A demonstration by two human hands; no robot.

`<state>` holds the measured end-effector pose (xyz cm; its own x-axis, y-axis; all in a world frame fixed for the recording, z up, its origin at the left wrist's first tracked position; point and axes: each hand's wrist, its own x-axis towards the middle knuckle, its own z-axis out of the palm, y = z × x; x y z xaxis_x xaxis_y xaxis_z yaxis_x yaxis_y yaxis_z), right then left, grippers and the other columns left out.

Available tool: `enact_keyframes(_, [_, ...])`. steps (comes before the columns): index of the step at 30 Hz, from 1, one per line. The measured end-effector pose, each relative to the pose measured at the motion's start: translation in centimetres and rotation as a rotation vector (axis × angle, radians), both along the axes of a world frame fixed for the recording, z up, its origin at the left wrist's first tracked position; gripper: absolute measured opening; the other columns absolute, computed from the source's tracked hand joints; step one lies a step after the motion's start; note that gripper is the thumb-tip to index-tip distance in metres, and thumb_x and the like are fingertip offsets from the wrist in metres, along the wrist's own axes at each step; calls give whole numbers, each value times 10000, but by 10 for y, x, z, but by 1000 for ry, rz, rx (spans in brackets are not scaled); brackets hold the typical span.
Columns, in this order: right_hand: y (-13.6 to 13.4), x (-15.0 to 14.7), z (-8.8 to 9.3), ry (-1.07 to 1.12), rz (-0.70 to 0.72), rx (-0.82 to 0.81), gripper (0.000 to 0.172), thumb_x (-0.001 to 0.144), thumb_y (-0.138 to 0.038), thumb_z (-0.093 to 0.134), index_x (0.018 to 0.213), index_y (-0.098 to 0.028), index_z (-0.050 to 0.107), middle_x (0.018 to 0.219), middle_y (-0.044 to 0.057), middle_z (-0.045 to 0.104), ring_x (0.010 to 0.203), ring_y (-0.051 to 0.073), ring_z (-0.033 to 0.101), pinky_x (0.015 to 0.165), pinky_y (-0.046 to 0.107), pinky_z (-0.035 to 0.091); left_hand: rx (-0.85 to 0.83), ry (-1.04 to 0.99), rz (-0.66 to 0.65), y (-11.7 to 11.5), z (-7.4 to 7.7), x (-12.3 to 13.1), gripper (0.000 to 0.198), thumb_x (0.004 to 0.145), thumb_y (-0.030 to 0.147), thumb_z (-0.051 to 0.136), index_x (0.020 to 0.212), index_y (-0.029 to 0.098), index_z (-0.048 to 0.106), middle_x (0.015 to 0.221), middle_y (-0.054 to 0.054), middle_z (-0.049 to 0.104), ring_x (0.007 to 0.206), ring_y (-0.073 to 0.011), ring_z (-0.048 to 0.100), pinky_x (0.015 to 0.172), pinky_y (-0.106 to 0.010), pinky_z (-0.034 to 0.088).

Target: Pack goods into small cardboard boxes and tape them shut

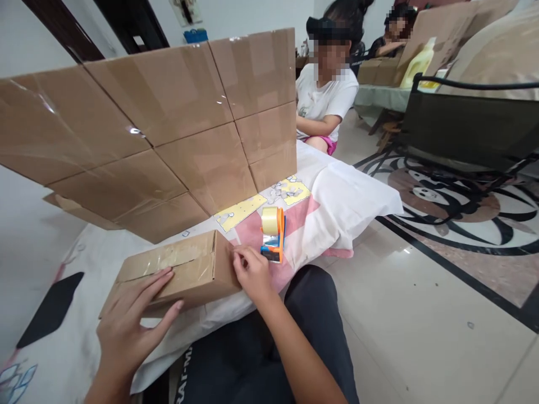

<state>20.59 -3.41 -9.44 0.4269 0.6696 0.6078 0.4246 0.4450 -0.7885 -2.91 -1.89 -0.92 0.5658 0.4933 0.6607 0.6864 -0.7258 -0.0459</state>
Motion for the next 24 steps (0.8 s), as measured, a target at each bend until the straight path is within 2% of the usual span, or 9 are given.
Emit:
enact_keyframes(6, [-13, 0, -6, -47, 46, 2, 144, 913, -121, 541, 937, -216, 646, 1013, 78, 747, 902, 179, 720, 652, 265, 567, 16, -25, 55, -3, -1, 8, 419, 836, 336, 709, 1231, 211, 646, 1188, -86, 739, 1039, -269, 709, 829, -357, 484])
enact_keyframes(11, [-19, -2, -6, -132, 113, -1, 183, 926, -110, 536, 1019, -218, 651, 1069, 82, 729, 1019, 196, 689, 886, 339, 563, 24, -24, 99, -6, -1, 10, 397, 846, 365, 691, 1217, 230, 648, 1164, -66, 748, 1006, -262, 714, 766, -341, 458])
enact_keyframes(13, [-23, -3, -2, -150, 137, -25, 204, 931, -111, 526, 1051, -218, 652, 1090, 87, 709, 1045, 201, 666, 928, 360, 542, 13, -20, 104, -6, -1, 10, 393, 848, 371, 687, 1213, 232, 646, 1163, -64, 748, 1009, -262, 712, 769, -339, 455])
enact_keyframes(17, [-29, -7, 5, -69, 183, -84, 197, 935, -112, 487, 1016, -201, 644, 1032, 88, 646, 971, 189, 638, 854, 338, 540, -4, 12, 93, -5, 1, 10, 408, 844, 385, 687, 1218, 231, 633, 1166, -67, 745, 1014, -264, 706, 792, -338, 453])
enact_keyframes(21, [-32, -13, 3, 33, 231, -94, 217, 932, -97, 458, 1016, -198, 631, 1044, 91, 600, 961, 186, 625, 830, 327, 539, 3, 20, 114, -6, -2, 14, 412, 833, 422, 687, 1193, 234, 621, 1148, -73, 746, 995, -275, 698, 812, -355, 432])
enact_keyframes(24, [-36, -15, -1, 48, 235, -93, 321, 902, -48, 436, 1110, -208, 621, 1104, 103, 593, 1035, 206, 615, 882, 356, 542, 0, 10, 189, -14, -8, 23, 491, 817, 499, 689, 1207, 216, 593, 1172, -119, 725, 1042, -320, 669, 950, -440, 390])
